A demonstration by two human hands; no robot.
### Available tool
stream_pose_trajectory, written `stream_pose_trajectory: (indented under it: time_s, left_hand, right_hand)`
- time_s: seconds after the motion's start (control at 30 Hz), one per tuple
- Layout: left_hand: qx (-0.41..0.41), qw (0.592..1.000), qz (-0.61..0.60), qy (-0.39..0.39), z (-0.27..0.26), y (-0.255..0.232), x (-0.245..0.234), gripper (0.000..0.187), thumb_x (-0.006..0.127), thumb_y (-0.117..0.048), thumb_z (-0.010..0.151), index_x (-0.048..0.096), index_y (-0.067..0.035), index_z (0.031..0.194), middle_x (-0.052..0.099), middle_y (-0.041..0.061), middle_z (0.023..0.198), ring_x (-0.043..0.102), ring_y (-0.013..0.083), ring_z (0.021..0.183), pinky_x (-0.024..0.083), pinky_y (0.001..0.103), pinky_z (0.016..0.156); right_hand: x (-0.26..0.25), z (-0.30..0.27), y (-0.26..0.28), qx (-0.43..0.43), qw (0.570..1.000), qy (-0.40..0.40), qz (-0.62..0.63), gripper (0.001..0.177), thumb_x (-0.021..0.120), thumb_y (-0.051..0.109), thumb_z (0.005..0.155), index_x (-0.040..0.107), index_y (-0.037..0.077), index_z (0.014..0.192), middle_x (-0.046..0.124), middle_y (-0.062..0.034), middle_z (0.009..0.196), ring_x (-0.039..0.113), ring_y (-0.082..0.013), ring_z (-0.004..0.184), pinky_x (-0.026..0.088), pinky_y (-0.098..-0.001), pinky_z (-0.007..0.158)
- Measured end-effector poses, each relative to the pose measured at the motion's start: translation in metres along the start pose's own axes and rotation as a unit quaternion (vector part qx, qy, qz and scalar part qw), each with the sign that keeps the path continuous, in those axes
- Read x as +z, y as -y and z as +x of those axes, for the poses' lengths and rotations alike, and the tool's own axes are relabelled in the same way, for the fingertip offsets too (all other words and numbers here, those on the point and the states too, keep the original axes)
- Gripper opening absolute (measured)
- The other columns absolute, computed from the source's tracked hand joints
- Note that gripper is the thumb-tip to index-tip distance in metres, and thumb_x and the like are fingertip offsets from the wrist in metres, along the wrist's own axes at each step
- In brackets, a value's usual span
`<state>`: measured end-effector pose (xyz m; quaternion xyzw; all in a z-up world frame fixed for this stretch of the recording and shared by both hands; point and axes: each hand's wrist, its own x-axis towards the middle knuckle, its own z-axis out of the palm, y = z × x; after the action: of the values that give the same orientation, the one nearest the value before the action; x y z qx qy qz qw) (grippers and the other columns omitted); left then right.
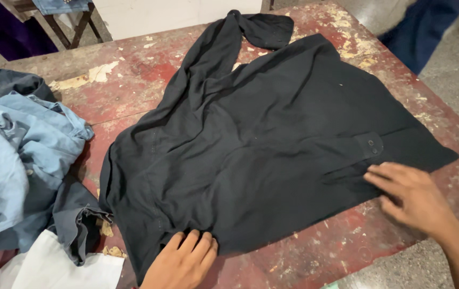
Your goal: The person folds a black long-sleeve shirt on a worn table, smoothing and aligning the fabric, then folds it into a compact rectangle and sets it aside. The person then unfolds a light blue long-sleeve shirt, smooths it, and begins folding it in the same manner.
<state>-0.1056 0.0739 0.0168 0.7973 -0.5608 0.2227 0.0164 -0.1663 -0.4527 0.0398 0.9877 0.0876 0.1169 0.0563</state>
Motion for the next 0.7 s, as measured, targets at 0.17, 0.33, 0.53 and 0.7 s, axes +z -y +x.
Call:
stream_pose_trajectory:
  time_s: [0.17, 0.33, 0.53, 0.7]
  left_hand:
    - [-0.017, 0.999, 0.016, 0.045, 0.006, 0.004, -0.012, 0.044, 0.059, -0.023, 0.083, 0.067, 0.002, 0.118, 0.063, 0.011, 0.110, 0.060, 0.0244, 0.091, 0.047, 0.033, 0.066]
    - [-0.070, 0.997, -0.011, 0.027, -0.007, 0.010, -0.013, 0.043, 0.060, -0.023, 0.073, 0.069, -0.002, 0.110, 0.064, 0.005, 0.099, 0.060, 0.0215, 0.082, 0.049, 0.032, 0.063]
    - [-0.033, 0.967, -0.177, 0.180, -0.037, -0.003, 0.009, 0.023, 0.062, -0.023, 0.082, 0.069, -0.007, 0.097, 0.061, 0.007, 0.085, 0.062, 0.0255, 0.081, 0.050, 0.035, 0.058]
    - [-0.071, 0.933, -0.270, 0.228, -0.028, 0.008, -0.011, 0.018, 0.064, -0.022, 0.082, 0.068, -0.008, 0.093, 0.063, 0.008, 0.084, 0.063, 0.0279, 0.080, 0.051, 0.039, 0.064]
  right_hand:
    - [0.005, 0.004, 0.015, -0.015, 0.999, 0.019, -0.045, 0.047, 0.073, 0.022, 0.074, 0.073, 0.020, 0.121, 0.069, 0.0013, 0.122, 0.063, -0.0183, 0.117, 0.047, -0.0406, 0.101]
    - [-0.002, 0.007, 0.021, 0.016, 0.998, 0.033, -0.055, 0.041, 0.077, 0.028, 0.076, 0.076, 0.022, 0.117, 0.070, 0.0032, 0.105, 0.065, -0.0186, 0.104, 0.051, -0.0374, 0.096]
    - [-0.009, -0.012, 0.012, 0.059, 0.975, 0.216, -0.006, 0.038, 0.074, 0.028, 0.075, 0.077, 0.028, 0.113, 0.070, 0.0070, 0.104, 0.066, -0.0161, 0.100, 0.054, -0.0331, 0.090]
    - [-0.017, -0.016, 0.000, -0.034, 0.951, 0.303, 0.047, 0.050, 0.071, 0.056, 0.084, 0.075, 0.032, 0.128, 0.072, 0.0032, 0.121, 0.066, -0.0204, 0.118, 0.053, -0.0360, 0.096]
